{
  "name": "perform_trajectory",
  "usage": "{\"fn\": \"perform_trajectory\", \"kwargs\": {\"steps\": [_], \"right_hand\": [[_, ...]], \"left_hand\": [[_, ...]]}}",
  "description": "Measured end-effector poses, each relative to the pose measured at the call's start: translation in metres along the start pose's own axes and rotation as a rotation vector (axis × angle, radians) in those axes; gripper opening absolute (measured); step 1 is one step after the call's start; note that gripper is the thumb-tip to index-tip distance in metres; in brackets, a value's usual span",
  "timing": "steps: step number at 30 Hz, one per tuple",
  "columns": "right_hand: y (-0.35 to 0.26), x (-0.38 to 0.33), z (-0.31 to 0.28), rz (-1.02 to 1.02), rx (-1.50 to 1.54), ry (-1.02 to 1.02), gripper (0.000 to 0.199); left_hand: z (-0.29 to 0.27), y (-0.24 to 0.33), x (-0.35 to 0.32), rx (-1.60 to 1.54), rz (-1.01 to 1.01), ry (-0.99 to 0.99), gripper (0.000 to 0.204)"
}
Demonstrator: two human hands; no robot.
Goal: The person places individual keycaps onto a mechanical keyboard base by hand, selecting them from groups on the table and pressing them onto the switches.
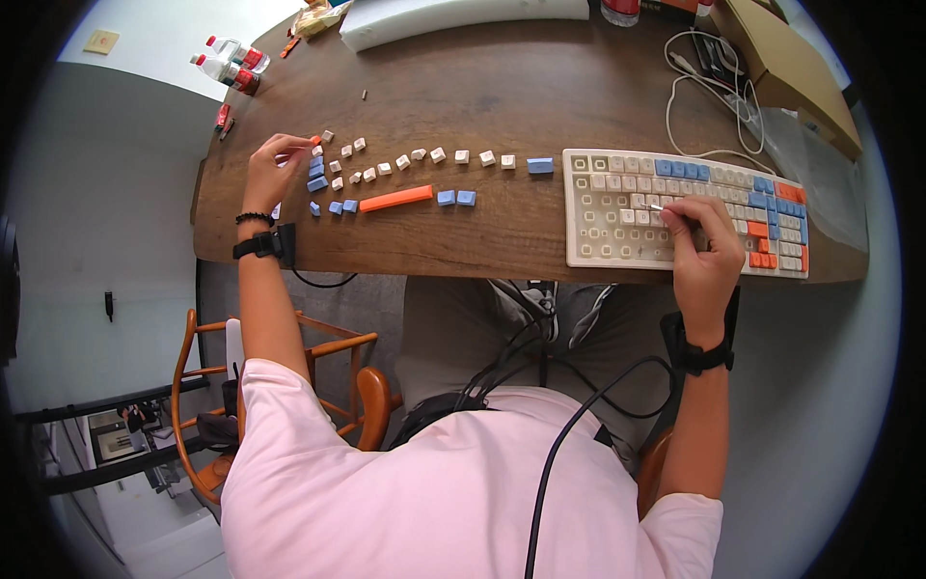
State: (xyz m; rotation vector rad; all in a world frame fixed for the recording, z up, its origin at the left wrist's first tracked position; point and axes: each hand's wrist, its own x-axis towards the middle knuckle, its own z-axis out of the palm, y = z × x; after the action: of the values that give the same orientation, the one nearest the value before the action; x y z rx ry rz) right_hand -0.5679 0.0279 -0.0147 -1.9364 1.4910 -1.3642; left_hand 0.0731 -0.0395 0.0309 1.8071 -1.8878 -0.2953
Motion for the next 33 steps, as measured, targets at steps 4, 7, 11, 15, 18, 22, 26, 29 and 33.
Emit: {"fn": "perform_trajectory", "kwargs": {"steps": [4, 7, 11, 15, 18, 22, 26, 29, 33], "right_hand": [[0.0, 0.002, 0.0, -0.005, 0.018, 0.004, 0.011], [-0.002, 0.001, -0.001, -0.002, 0.037, 0.007, 0.011], [-0.006, 0.002, 0.0, -0.001, -0.001, 0.018, 0.011], [-0.004, 0.001, 0.004, 0.033, 0.058, 0.04, 0.008], [-0.003, 0.003, -0.003, 0.011, 0.045, 0.055, 0.01], [-0.011, 0.006, -0.008, -0.015, 0.078, 0.052, 0.012], [-0.019, 0.014, -0.015, -0.035, 0.027, -0.009, 0.012], [-0.025, 0.024, -0.013, -0.026, 0.053, -0.073, 0.01], [-0.031, 0.03, -0.014, 0.025, 0.122, -0.151, 0.009]], "left_hand": [[-0.003, -0.001, 0.0, 0.012, 0.035, 0.087, 0.019], [-0.001, 0.009, -0.001, 0.081, 0.087, 0.136, 0.018], [0.009, 0.065, -0.011, 0.047, 0.12, 0.159, 0.019], [0.031, 0.151, -0.041, 0.05, 0.277, 0.137, 0.019], [0.06, 0.2, -0.059, -0.013, 0.337, 0.068, 0.018], [0.093, 0.245, -0.076, -0.172, 0.439, 0.002, 0.019], [0.124, 0.28, -0.087, -0.325, 0.433, -0.03, 0.018], [0.147, 0.303, -0.092, -0.369, 0.414, -0.032, 0.022], [0.175, 0.338, -0.086, -0.487, 0.326, -0.059, 0.022]]}}
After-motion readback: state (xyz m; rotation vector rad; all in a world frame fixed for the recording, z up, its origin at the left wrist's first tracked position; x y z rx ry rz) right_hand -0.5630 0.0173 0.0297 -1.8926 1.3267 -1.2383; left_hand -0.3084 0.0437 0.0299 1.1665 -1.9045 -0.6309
